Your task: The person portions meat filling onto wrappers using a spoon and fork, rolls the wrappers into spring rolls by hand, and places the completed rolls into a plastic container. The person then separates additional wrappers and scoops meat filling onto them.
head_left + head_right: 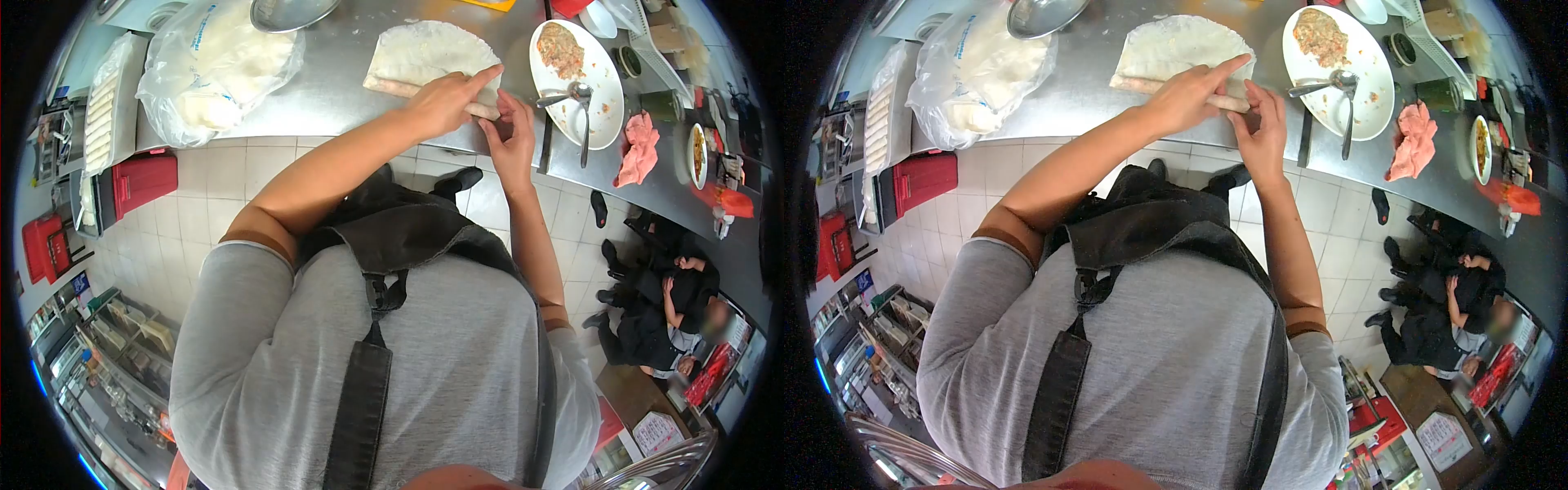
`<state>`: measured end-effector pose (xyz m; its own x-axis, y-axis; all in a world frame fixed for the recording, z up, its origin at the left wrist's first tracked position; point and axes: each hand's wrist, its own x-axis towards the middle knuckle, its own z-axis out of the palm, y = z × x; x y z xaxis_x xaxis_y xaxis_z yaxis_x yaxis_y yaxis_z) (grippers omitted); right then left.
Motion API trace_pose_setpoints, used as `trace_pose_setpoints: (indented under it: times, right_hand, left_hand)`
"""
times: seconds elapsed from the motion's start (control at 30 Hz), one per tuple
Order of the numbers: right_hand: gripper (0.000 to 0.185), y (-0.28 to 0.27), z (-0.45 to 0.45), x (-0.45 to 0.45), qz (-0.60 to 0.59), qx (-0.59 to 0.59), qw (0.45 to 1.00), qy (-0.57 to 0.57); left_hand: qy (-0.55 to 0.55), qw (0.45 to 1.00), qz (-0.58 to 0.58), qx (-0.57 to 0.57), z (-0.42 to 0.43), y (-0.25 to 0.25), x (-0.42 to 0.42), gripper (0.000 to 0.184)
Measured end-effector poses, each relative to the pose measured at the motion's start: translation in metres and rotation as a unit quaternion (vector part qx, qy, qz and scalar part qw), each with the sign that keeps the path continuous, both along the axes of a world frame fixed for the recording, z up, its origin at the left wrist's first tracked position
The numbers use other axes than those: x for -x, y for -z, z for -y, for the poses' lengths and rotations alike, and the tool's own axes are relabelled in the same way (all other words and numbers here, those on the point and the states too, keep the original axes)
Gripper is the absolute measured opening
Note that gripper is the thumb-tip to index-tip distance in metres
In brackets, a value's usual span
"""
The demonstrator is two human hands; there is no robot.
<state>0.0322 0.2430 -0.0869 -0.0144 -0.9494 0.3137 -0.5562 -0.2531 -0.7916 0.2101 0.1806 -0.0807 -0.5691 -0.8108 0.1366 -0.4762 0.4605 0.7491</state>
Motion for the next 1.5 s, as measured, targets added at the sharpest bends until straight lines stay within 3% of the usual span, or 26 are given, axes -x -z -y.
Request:
trace_pose_setpoints:
  times: [0.1,0.17,0.57,0.7,0.77,0.83,0.9,1.0,1.07,1.1,1.17,1.5]
  right_hand:
    - [0.059,0.0,0.0,-0.002,-0.009,0.004,1.0,-0.001]
    - [0.058,0.004,0.001,-0.001,-0.007,-0.007,1.0,-0.003]
    - [0.055,0.001,0.011,0.011,-0.026,-0.078,0.995,-0.05]
    - [0.054,-0.005,0.014,0.012,-0.057,-0.073,0.993,-0.066]
    - [0.053,-0.004,0.013,0.012,-0.055,-0.077,0.994,-0.06]
    - [0.053,-0.003,0.013,0.012,-0.054,-0.082,0.993,-0.06]
    - [0.053,-0.006,0.011,0.01,-0.053,-0.086,0.993,-0.06]
    - [0.054,-0.018,0.01,0.001,-0.078,-0.076,0.993,-0.046]
    - [0.056,-0.022,0.014,-0.003,-0.181,0.068,0.978,-0.08]
    - [0.056,-0.019,0.016,-0.003,-0.181,0.067,0.978,-0.08]
    - [0.057,-0.014,0.019,0.0,-0.172,-0.016,0.978,-0.117]
    - [0.06,-0.019,0.028,0.003,-0.224,-0.057,0.964,-0.13]
  left_hand:
    - [0.004,0.999,-0.014,0.043,0.0,-0.001,0.003,0.1]
    - [0.015,1.0,0.014,-0.013,-0.001,-0.007,0.008,0.098]
    - [0.001,1.0,-0.006,-0.012,0.006,0.005,0.02,0.103]
    - [-0.007,1.0,0.025,-0.013,0.008,-0.01,0.0,0.104]
    - [-0.016,0.992,0.123,-0.025,0.008,-0.024,-0.03,0.105]
    - [-0.018,0.993,0.112,-0.028,0.005,-0.021,-0.058,0.107]
    - [-0.042,0.991,0.113,0.049,0.004,-0.023,-0.08,0.109]
    - [-0.05,0.993,0.106,0.033,0.002,-0.021,-0.102,0.11]
    - [-0.056,0.993,0.102,0.023,0.002,-0.018,-0.106,0.111]
    - [-0.053,0.994,0.097,0.019,0.003,-0.018,-0.107,0.111]
    - [-0.053,0.994,0.09,0.015,0.004,-0.017,-0.107,0.111]
    - [-0.034,0.996,0.076,-0.015,0.011,-0.013,-0.099,0.115]
